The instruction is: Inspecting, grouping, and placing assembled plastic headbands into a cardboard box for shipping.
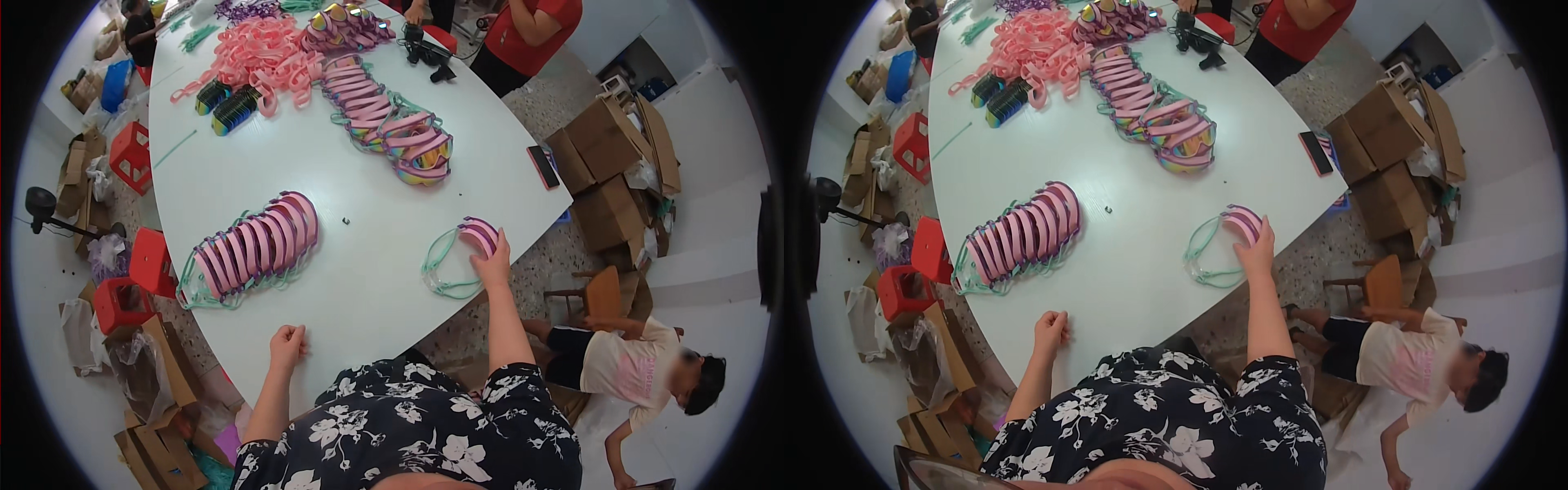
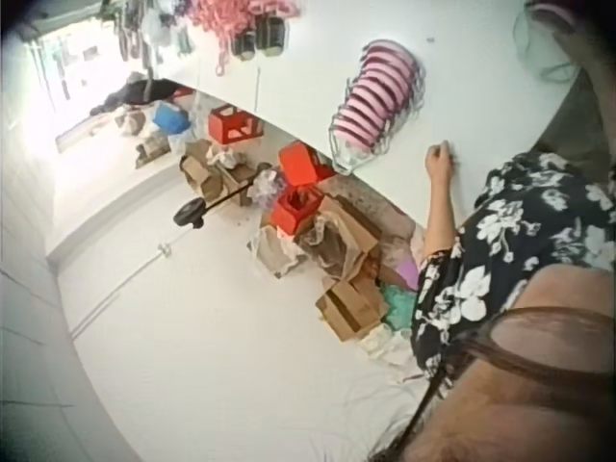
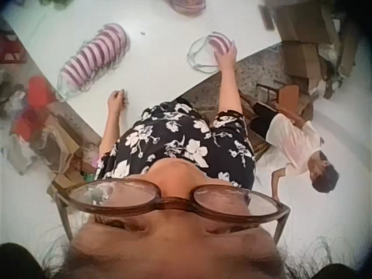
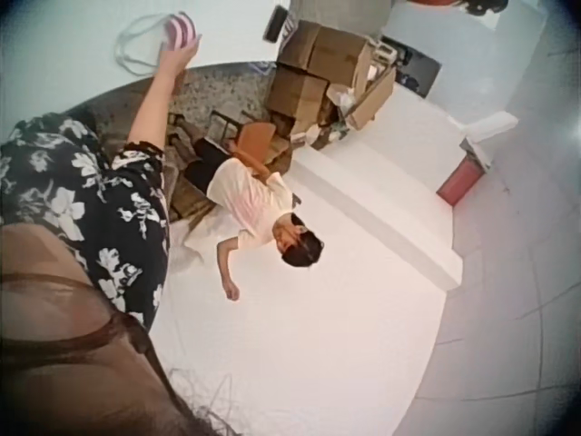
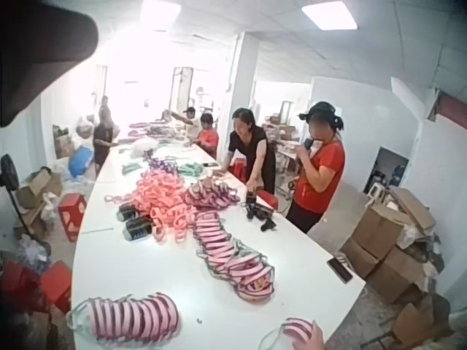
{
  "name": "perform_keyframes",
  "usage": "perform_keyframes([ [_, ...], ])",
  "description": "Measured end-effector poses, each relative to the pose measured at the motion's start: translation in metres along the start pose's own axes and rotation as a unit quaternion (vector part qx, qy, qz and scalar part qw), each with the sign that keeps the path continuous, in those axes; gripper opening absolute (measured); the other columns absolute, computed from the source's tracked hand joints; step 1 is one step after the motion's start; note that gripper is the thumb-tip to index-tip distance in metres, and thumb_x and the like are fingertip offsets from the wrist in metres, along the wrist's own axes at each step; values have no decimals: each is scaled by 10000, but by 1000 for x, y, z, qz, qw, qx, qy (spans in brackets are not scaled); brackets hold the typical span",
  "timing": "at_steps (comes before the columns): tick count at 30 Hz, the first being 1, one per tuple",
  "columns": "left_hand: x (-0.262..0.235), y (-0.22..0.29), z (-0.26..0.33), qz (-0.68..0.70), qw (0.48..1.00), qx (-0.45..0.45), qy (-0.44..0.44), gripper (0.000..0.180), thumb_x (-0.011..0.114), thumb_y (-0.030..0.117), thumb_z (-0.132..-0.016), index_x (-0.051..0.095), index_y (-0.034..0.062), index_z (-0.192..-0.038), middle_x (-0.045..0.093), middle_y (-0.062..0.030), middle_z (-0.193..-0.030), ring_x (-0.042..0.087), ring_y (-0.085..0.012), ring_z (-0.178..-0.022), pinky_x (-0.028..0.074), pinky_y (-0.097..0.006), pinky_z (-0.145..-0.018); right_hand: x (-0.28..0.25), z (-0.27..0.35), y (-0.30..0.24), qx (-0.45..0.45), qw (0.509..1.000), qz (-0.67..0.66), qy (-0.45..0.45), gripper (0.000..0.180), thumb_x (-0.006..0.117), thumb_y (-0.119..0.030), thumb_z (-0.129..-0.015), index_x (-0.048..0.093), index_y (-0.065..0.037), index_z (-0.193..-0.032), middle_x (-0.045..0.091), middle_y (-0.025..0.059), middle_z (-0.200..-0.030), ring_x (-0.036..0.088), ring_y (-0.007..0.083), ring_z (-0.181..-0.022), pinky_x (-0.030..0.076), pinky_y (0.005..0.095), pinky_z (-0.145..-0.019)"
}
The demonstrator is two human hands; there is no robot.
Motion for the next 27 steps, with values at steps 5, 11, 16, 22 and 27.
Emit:
perform_keyframes([
  [5,6,1,3,-13,1000,2,19,245,679,259,-910,596,42,-831,602,-29,-663,547,-89,-509,432,-230,-462,7,1,-1,24,999,37,31,756,679,-61,-819,308,-56,-1479,536,235,-1255,533,414,-1163,459,447,-973],
  [11,82,38,29,24,994,109,-14,203,659,218,-927,611,22,-904,625,-52,-742,592,-110,-613,496,-245,-551,8,18,3,44,998,-32,16,661,687,-163,-801,421,20,-1378,618,261,-1154,608,407,-1088,494,428,-934],
  [16,191,91,59,108,963,156,-192,371,637,172,-944,532,-63,-1211,653,-169,-1079,659,-218,-962,541,-301,-810,27,70,-41,-49,982,-172,-59,659,715,-184,-775,454,12,-1347,639,234,-1123,645,348,-1053,510,394,-903],
  [22,242,95,54,73,971,212,-82,623,667,217,-922,345,-63,-1376,591,-178,-1217,606,-222,-1080,487,-315,-933,-7,124,-127,-228,955,-182,-56,653,692,-90,-797,420,33,-1377,583,247,-1146,591,401,-1043,496,446,-893],
  [27,212,105,74,192,958,200,-79,417,615,178,-943,455,-5,-1282,581,-108,-1173,582,-181,-1051,488,-316,-884,-8,166,-167,-356,892,-264,-83,717,667,-95,-800,340,33,-1424,524,262,-1218,508,443,-1129,420,475,-986],
])
Point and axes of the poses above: each hand's wrist, its own z-axis away from the middle knuckle, its own x-axis out of the palm, y = z × x, the point moved 4 cm from there along -z, towards the middle knuckle
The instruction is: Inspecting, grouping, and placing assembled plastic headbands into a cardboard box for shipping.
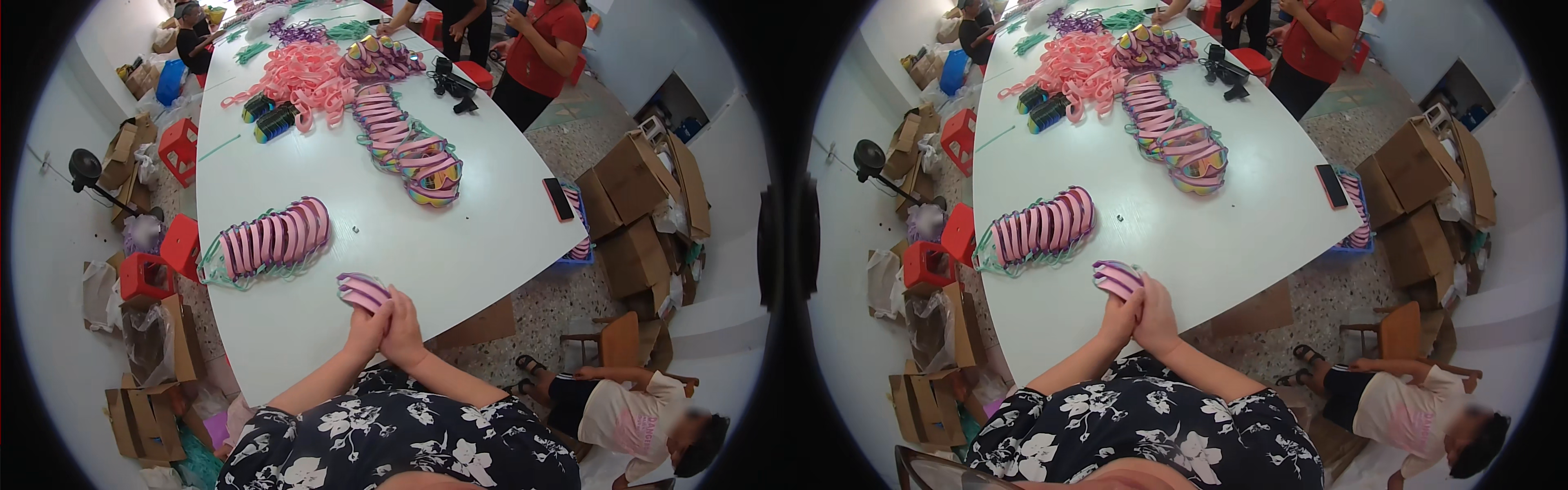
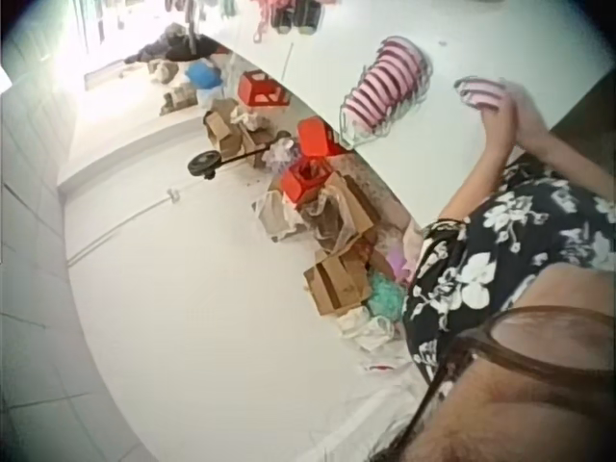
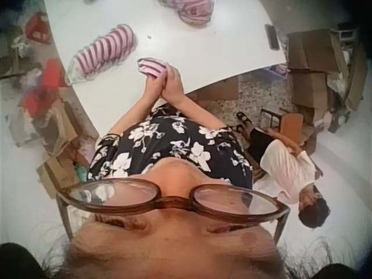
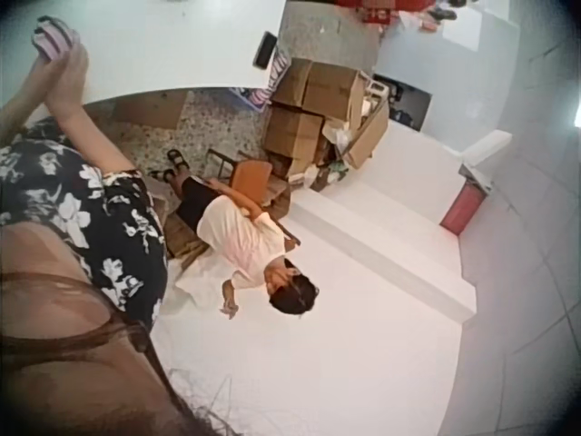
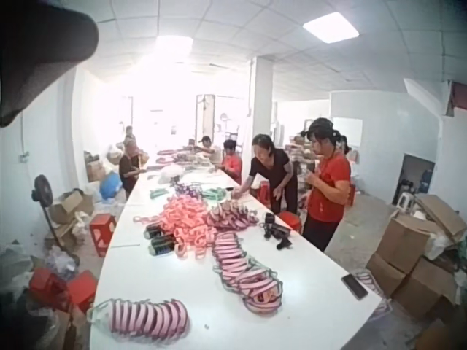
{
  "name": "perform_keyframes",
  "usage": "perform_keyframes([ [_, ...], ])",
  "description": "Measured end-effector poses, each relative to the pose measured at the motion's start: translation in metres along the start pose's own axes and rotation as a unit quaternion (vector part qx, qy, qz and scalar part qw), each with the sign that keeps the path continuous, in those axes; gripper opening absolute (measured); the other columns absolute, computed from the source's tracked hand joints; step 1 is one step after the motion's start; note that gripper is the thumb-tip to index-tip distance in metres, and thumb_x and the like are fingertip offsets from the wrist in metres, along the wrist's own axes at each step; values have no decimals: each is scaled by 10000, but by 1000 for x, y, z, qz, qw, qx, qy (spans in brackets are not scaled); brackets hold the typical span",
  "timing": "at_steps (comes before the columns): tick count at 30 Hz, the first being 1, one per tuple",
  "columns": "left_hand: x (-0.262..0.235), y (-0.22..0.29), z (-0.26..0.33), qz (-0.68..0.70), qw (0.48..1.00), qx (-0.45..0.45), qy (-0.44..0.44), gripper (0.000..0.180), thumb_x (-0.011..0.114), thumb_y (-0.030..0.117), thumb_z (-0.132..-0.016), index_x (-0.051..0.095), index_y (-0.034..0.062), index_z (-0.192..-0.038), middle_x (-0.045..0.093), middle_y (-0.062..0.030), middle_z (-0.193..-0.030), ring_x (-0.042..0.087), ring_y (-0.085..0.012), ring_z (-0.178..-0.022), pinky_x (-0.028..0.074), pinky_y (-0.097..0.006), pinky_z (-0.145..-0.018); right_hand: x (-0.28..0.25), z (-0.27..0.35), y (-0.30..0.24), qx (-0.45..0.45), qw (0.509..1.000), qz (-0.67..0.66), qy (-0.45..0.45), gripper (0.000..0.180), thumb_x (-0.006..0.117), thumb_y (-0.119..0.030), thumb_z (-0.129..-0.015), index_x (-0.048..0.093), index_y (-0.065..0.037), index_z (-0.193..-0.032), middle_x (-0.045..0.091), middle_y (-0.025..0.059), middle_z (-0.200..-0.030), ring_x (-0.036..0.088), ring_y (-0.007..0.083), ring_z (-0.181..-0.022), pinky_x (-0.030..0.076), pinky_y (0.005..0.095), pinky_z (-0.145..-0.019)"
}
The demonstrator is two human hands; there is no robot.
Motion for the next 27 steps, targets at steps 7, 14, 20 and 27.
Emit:
perform_keyframes([
  [7,-63,40,31,98,990,27,99,336,622,164,-939,517,15,-1221,596,-72,-1065,595,-144,-934,504,-288,-732,37,-7,-30,-38,967,-159,-193,849,747,-128,-743,321,-18,-1470,389,232,-1376,465,401,-1211,419,425,-1026],
  [14,-140,51,53,179,976,39,120,431,626,137,-929,466,-18,-1297,578,-119,-1204,589,-213,-1101,492,-339,-917,99,-16,-53,47,914,-295,-274,601,708,-157,-841,482,-102,-1395,451,142,-1378,529,252,-1185,525,326,-858],
  [20,-217,64,60,156,969,50,186,440,633,130,-915,467,-39,-1286,586,-131,-1187,604,-218,-1076,508,-336,-892,169,-28,-87,59,904,-308,-291,515,691,-99,-867,509,-101,-1348,498,119,-1327,577,191,-1121,556,270,-756],
  [27,-325,85,71,109,956,52,268,422,573,241,-988,481,-57,-1273,603,-124,-1157,603,-171,-1018,487,-301,-891,274,-32,-124,135,858,-353,-349,624,736,-50,-840,427,-43,-1382,501,92,-1317,532,181,-1179,553,286,-815],
])
Point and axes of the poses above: each hand's wrist, its own z-axis away from the middle knuckle, its own x-axis out of the palm, y = z × x, the point moved 4 cm from there along -z, towards the middle knuckle
